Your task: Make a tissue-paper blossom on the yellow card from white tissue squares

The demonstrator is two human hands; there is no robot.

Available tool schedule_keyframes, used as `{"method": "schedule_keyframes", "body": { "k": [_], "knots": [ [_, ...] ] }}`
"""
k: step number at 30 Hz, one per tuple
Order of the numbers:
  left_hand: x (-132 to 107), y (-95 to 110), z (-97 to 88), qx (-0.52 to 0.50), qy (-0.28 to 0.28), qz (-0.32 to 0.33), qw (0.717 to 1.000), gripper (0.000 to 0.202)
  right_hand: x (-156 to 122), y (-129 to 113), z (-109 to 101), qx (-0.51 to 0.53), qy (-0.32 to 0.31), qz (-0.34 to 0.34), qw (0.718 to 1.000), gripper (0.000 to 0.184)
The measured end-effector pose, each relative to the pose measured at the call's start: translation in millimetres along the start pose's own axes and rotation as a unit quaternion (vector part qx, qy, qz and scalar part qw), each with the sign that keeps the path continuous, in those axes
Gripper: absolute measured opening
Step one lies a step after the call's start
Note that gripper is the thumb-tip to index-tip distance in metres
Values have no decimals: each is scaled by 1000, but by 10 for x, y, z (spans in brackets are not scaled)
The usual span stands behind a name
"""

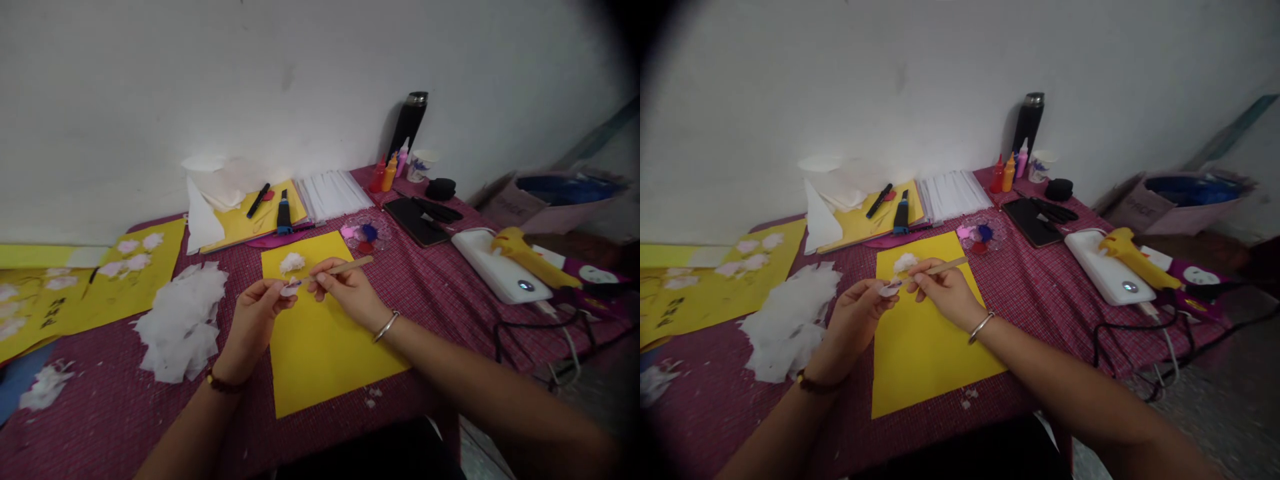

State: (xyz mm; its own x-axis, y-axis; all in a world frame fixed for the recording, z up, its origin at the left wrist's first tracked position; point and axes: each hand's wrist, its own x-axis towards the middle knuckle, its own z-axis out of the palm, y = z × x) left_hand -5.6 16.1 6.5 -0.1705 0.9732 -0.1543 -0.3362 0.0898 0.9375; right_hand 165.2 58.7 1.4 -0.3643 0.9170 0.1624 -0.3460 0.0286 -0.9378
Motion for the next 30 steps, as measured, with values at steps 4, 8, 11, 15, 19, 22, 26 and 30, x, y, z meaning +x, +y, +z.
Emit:
{"method": "schedule_keyframes", "body": {
  "k": [4, 8, 11, 15, 19, 22, 26, 30],
  "knots": [
    [-29, -16, 19, 63, 11, 63, 996, 10, 8, -15, 19, 31, 14, 34, 999, 31],
    [-95, -19, 18, 194, 34, 170, 966, 6, -14, 25, 57, 45, 57, 59, 996, 30],
    [-141, -5, 14, 323, 1, 242, 915, 5, -25, 49, 43, 117, 64, 128, 983, 24],
    [-149, -25, 28, 284, -8, 173, 943, 5, 6, 24, -53, 199, 8, 186, 962, 22],
    [-150, -80, 54, 158, -10, 31, 987, 13, 51, 54, -122, 146, 0, 170, 975, 26],
    [-182, -48, 55, 276, -42, 96, 955, 9, 61, 125, -129, 140, 35, 215, 966, 25],
    [-73, 152, -7, 467, -142, 287, 824, 5, 83, 139, -171, 190, 45, 317, 928, 24],
    [363, 277, -108, 568, -94, 319, 752, 12, 148, 56, -263, 211, 79, 330, 917, 30]
  ]
}}
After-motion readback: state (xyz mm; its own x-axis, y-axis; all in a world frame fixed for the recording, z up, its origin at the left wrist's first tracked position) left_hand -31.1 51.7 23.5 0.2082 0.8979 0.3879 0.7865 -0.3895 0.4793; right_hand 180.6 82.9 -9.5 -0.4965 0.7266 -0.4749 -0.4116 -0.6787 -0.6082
